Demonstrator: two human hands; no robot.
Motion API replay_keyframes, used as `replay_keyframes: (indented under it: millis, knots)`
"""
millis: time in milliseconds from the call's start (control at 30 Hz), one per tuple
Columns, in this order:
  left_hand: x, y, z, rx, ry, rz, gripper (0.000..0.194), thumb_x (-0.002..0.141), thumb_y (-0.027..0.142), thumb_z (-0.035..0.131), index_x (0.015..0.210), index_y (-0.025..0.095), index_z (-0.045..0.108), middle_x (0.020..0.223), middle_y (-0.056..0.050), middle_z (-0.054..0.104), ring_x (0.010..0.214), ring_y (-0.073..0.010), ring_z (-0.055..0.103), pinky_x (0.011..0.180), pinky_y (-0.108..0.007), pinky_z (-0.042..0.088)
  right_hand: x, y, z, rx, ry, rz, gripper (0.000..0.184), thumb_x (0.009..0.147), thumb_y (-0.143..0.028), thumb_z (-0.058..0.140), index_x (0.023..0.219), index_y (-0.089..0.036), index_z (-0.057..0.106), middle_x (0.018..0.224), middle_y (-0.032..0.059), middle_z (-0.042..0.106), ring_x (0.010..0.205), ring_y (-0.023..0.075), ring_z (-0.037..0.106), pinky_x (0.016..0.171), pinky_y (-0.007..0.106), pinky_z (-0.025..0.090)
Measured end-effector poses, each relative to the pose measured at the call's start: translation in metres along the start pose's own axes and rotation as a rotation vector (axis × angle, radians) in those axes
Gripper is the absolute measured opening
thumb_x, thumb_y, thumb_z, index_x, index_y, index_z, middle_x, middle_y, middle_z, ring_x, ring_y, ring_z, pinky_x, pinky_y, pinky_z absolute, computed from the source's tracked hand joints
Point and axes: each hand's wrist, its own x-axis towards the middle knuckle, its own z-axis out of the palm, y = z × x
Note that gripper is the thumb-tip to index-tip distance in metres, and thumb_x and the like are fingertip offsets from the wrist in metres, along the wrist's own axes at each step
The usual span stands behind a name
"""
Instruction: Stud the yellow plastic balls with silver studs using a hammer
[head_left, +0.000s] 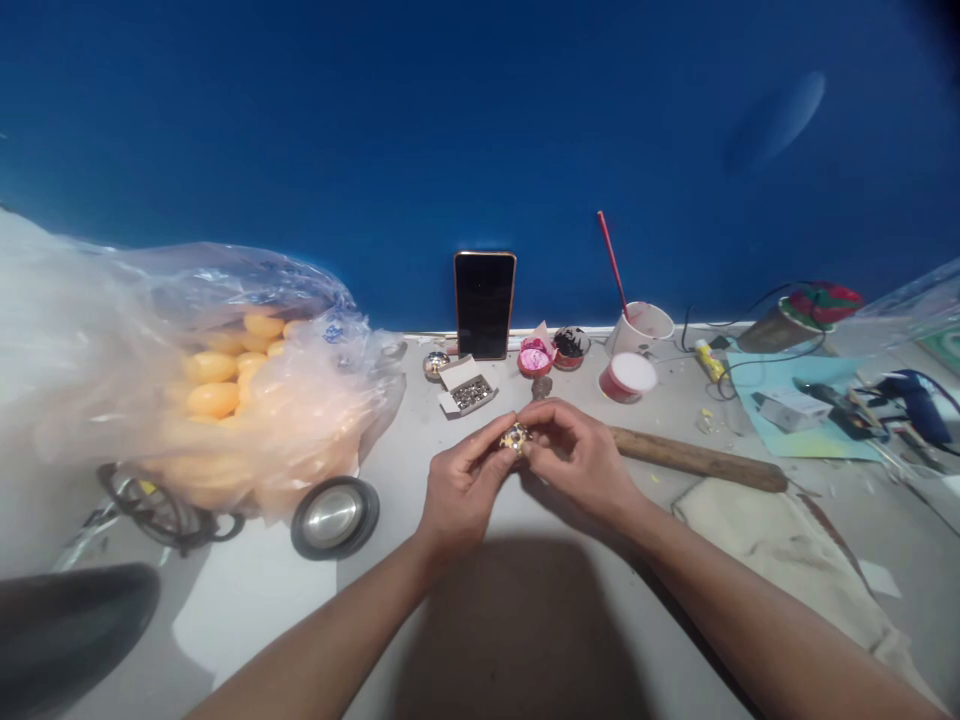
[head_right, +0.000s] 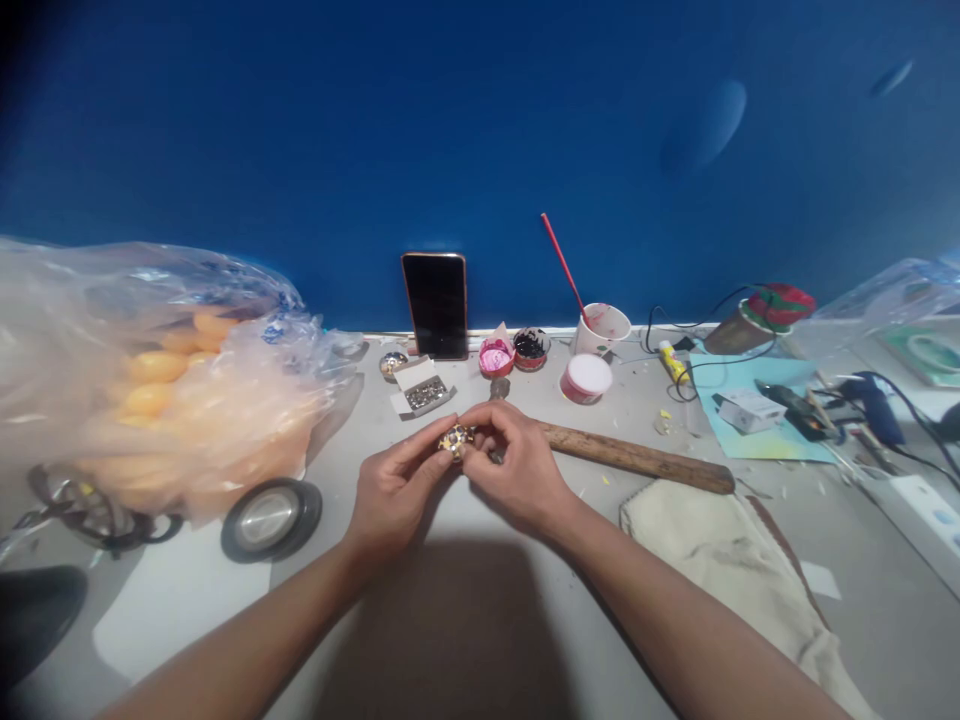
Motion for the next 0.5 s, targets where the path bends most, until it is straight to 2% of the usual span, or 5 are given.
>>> replay_keyframes:
  millis: [233,500]
  knots:
    - [-0.0018,0.0024,0.0037,-0.009,-0.008,0.021,0.036,0.093,0.030,0.072,0.126,0.017,0.077,0.119,-0.010,0.081,0.107,-0.0265,0.079,0.096,-0.037,0.065,-0.0028,0.0026,0.0042,-0.058,0.047,-0.027,0.013,0.078,-0.016,0.063,0.089,-0.020,0.069,0.093,0.0040,0.073,0.077,0.0165,0.065,0.070,0.029,0.052]
    - [0.0012,0.0018,0.0038,-0.150,0.025,-0.110,0.041,0.091,0.040,0.075,0.123,0.015,0.076,0.114,-0.012,0.081,0.101,-0.0266,0.078,0.087,-0.036,0.066,0.0021,0.0033,-0.0011,-0.032,-0.057,-0.023,0.020,0.083,-0.021,0.066,0.102,-0.019,0.070,0.091,0.0027,0.069,0.074,0.0147,0.061,0.069,0.028,0.051]
